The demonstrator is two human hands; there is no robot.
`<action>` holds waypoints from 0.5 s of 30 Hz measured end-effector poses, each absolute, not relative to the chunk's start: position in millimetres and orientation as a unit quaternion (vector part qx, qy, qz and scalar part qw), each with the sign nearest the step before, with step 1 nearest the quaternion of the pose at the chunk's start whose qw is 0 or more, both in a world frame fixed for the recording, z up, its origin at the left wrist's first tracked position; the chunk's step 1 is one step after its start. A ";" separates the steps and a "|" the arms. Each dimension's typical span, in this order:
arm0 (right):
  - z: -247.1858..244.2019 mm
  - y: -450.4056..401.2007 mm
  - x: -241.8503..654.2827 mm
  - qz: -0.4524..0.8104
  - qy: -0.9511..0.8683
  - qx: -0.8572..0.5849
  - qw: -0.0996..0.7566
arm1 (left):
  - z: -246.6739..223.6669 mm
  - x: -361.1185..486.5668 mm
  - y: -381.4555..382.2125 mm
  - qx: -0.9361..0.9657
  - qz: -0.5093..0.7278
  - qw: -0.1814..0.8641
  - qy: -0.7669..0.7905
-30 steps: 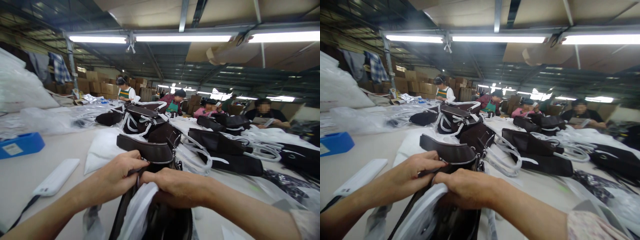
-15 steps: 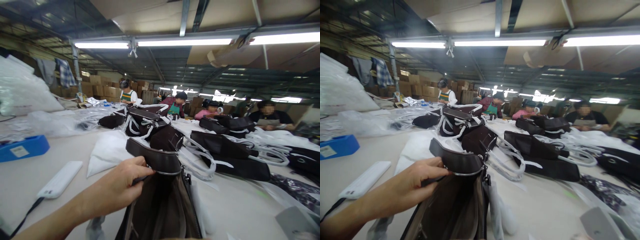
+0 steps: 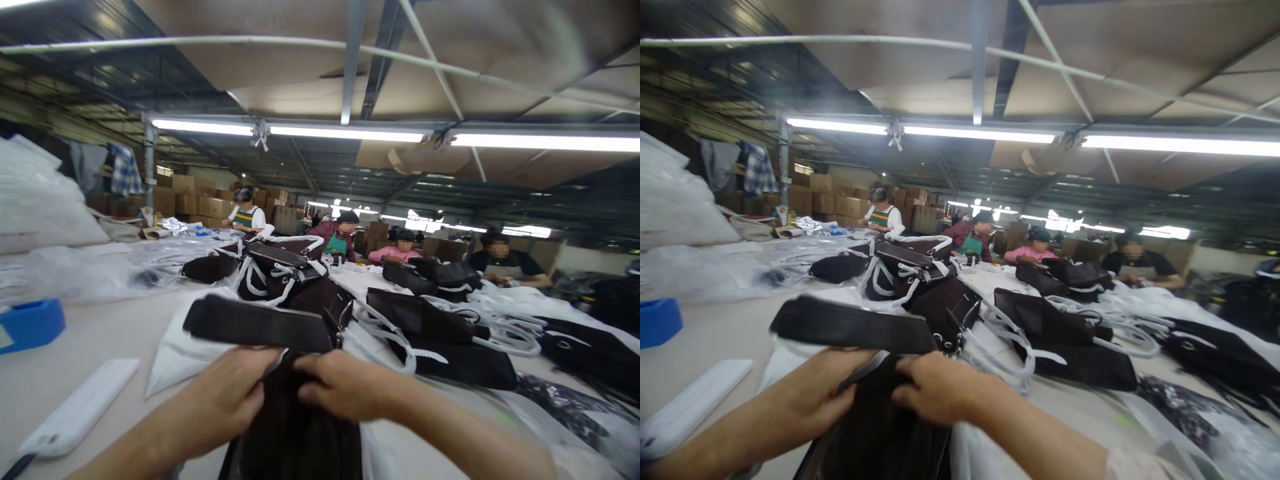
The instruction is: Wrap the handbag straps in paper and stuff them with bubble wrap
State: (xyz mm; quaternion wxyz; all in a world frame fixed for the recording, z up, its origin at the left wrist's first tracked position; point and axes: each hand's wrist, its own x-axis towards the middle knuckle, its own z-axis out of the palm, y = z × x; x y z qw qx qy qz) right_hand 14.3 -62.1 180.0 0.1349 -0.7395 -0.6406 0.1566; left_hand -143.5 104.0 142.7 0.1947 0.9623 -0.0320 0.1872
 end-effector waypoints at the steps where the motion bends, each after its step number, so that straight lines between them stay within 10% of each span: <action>1: 184.2 -62.5 31.0 0.138 -0.588 -0.776 0.182 | 140.6 -142.6 106.5 0.962 0.192 0.191 -0.034; 15: 169.7 -59.3 108.9 -0.052 -0.511 -0.830 0.217 | 161.6 -136.4 90.3 0.982 0.101 0.156 -0.041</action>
